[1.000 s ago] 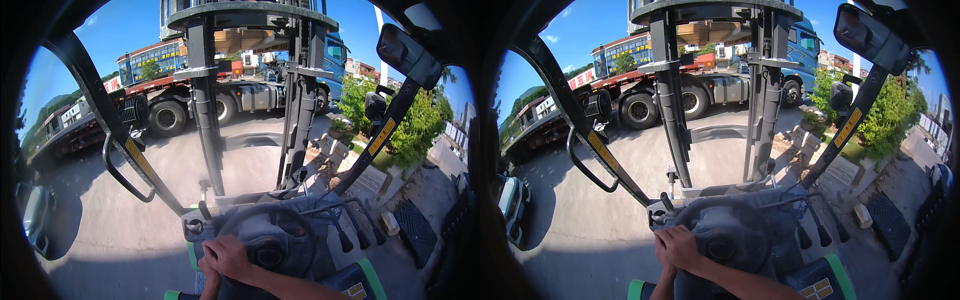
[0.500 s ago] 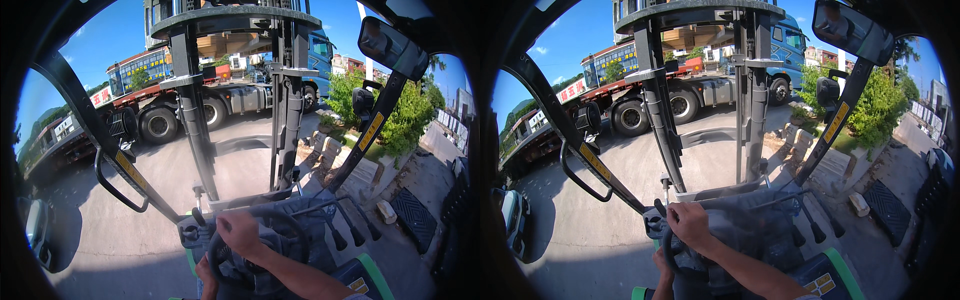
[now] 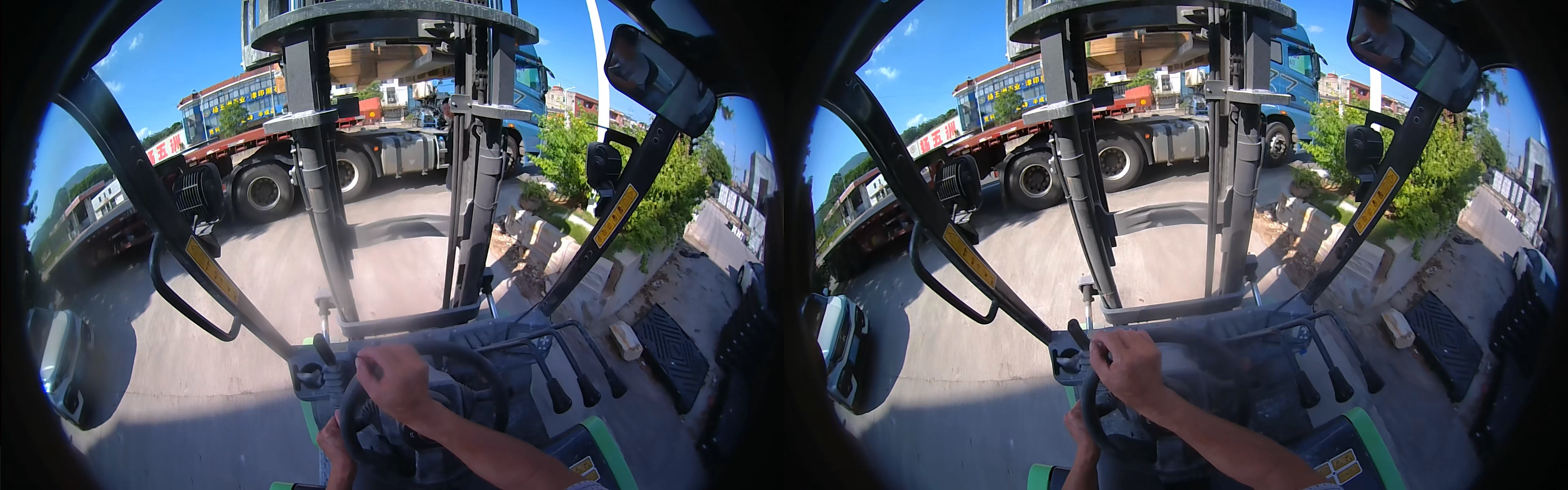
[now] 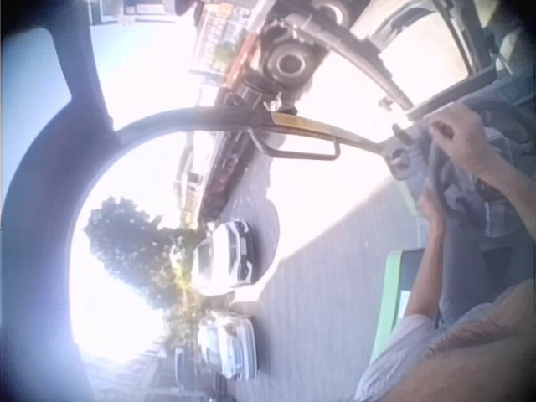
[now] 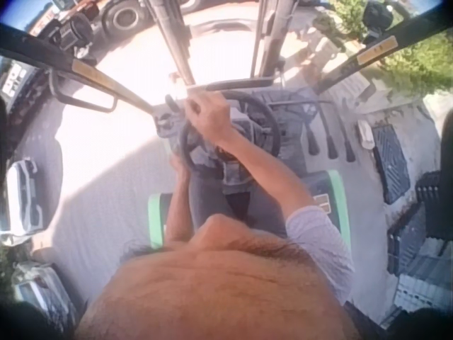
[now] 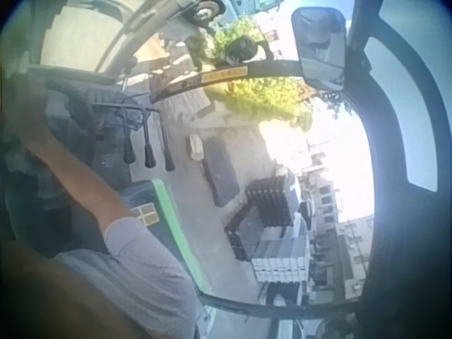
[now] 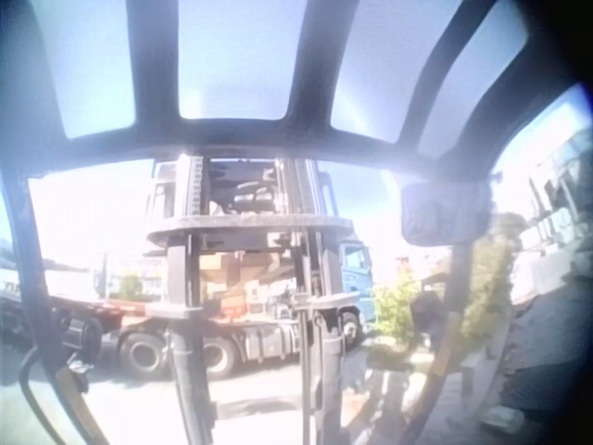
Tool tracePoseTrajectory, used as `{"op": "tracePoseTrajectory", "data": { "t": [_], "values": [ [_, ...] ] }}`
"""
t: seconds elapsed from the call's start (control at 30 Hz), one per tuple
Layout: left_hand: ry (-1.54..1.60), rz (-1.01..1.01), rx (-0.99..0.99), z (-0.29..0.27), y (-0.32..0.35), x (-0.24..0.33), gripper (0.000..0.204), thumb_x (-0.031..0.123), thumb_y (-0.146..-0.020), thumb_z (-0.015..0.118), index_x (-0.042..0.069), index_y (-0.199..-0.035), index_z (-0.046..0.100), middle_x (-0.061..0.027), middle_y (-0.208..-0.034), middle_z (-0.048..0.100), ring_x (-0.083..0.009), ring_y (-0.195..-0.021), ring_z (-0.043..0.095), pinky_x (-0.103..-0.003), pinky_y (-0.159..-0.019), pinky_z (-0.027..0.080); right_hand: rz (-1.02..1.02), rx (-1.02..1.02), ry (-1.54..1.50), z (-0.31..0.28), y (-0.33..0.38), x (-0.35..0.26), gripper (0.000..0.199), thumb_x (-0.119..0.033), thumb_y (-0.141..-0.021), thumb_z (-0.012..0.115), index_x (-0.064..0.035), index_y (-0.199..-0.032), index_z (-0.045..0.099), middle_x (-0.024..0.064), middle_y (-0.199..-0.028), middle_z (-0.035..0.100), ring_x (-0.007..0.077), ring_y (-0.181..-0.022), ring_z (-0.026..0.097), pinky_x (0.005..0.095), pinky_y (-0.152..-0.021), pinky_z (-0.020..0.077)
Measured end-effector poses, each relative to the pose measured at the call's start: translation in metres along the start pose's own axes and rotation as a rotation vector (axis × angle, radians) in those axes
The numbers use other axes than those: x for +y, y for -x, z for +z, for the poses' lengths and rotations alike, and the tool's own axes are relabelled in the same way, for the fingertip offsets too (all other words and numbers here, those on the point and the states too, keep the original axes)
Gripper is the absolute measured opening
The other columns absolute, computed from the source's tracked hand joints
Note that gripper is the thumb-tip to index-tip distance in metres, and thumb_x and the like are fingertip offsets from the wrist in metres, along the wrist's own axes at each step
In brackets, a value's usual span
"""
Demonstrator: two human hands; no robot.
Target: The person operates a forklift to lift a pallet of boxes and drive it toward a parked truck. The forklift forks are raised, the vehicle is maneuvered into position, and the load is placed onto the truck bed with assistance from a person standing nearby.
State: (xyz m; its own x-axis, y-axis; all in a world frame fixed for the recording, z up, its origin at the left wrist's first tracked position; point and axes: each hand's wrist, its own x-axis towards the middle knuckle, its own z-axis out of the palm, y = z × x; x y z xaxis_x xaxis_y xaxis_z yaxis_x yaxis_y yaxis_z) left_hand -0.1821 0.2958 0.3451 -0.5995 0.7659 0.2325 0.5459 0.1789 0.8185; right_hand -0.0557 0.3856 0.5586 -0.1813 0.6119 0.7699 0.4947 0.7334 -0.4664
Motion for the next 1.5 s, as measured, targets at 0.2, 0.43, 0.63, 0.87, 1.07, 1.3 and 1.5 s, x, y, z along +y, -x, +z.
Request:
{"op": "tracePoseTrajectory", "data": {
  "t": [0.2, 0.43, 0.63, 0.87, 1.07, 1.3, 1.5],
  "values": [
    [0.03, 0.002, 0.004, 0.004, -0.003, -0.005, 0.046, 0.034, -0.107, 0.057, 0.0, -0.079, 0.071, -0.0212, -0.061, 0.062, -0.0353, -0.052, 0.064, -0.045, -0.051, 0.044, 0.012, 0.002, -0.038, 0.005, 0.0, -0.005, 0.014, -0.005, -0.078, 0.08, -0.0072, -0.09, 0.073, 0.0069, -0.078, 0.07, 0.0283, -0.073, 0.067, 0.0399, -0.068, 0.0526],
    [0.003, -0.002, -0.008, 0.0, -0.004, -0.002, 0.044, 0.033, -0.107, 0.057, 0.0, -0.081, 0.073, -0.0205, -0.061, 0.062, -0.0305, -0.05, 0.063, -0.044, -0.05, 0.044, 0.027, -0.005, -0.054, 0.005, -0.001, -0.01, 0.018, -0.004, -0.077, 0.08, -0.0071, -0.093, 0.072, 0.0062, -0.076, 0.067, 0.0284, -0.071, 0.065, 0.0406, -0.066, 0.0511],
    [0.008, -0.057, -0.033, -0.012, -0.004, 0.007, 0.044, 0.034, -0.108, 0.057, 0.001, -0.084, 0.075, -0.0185, -0.061, 0.063, -0.0241, -0.051, 0.064, -0.043, -0.051, 0.045, 0.024, -0.041, -0.052, 0.004, -0.001, -0.015, 0.021, -0.003, -0.077, 0.079, -0.0068, -0.096, 0.071, 0.0073, -0.079, 0.067, 0.0289, -0.074, 0.065, 0.0412, -0.067, 0.0511],
    [0.023, -0.05, -0.046, -0.013, -0.006, 0.006, 0.044, 0.033, -0.107, 0.057, 0.0, -0.084, 0.074, -0.0203, -0.064, 0.064, -0.0263, -0.053, 0.066, -0.044, -0.052, 0.046, 0.025, -0.02, -0.047, 0.006, -0.002, -0.015, 0.019, -0.003, -0.078, 0.078, -0.0071, -0.095, 0.072, 0.0069, -0.079, 0.067, 0.0294, -0.075, 0.065, 0.0414, -0.069, 0.0517],
    [-0.043, -0.059, -0.061, -0.005, -0.001, 0.004, 0.043, 0.03, -0.107, 0.057, 0.0, -0.079, 0.071, -0.0223, -0.065, 0.063, -0.0397, -0.057, 0.065, -0.047, -0.053, 0.046, 0.037, -0.021, -0.018, 0.005, 0.003, -0.01, 0.017, -0.003, -0.079, 0.078, -0.0071, -0.096, 0.072, 0.0071, -0.079, 0.067, 0.0294, -0.075, 0.065, 0.0412, -0.069, 0.0516],
    [-0.002, -0.055, -0.056, -0.002, 0.001, 0.004, 0.043, 0.029, -0.107, 0.057, 0.0, -0.077, 0.069, -0.0224, -0.064, 0.063, -0.0412, -0.057, 0.064, -0.047, -0.052, 0.045, 0.042, -0.024, -0.034, 0.003, 0.003, -0.008, 0.017, -0.003, -0.08, 0.077, -0.0073, -0.094, 0.071, 0.007, -0.077, 0.065, 0.0298, -0.073, 0.064, 0.0411, -0.067, 0.0504],
    [-0.004, -0.004, -0.025, 0.006, 0.002, -0.007, 0.043, 0.029, -0.107, 0.057, 0.001, -0.077, 0.069, -0.021, -0.062, 0.062, -0.0391, -0.056, 0.065, -0.046, -0.051, 0.045, 0.054, -0.013, -0.048, 0.003, 0.007, -0.009, 0.017, -0.002, -0.079, 0.077, -0.0077, -0.094, 0.071, 0.0061, -0.076, 0.064, 0.0294, -0.072, 0.063, 0.0411, -0.066, 0.0498]
  ]
}}
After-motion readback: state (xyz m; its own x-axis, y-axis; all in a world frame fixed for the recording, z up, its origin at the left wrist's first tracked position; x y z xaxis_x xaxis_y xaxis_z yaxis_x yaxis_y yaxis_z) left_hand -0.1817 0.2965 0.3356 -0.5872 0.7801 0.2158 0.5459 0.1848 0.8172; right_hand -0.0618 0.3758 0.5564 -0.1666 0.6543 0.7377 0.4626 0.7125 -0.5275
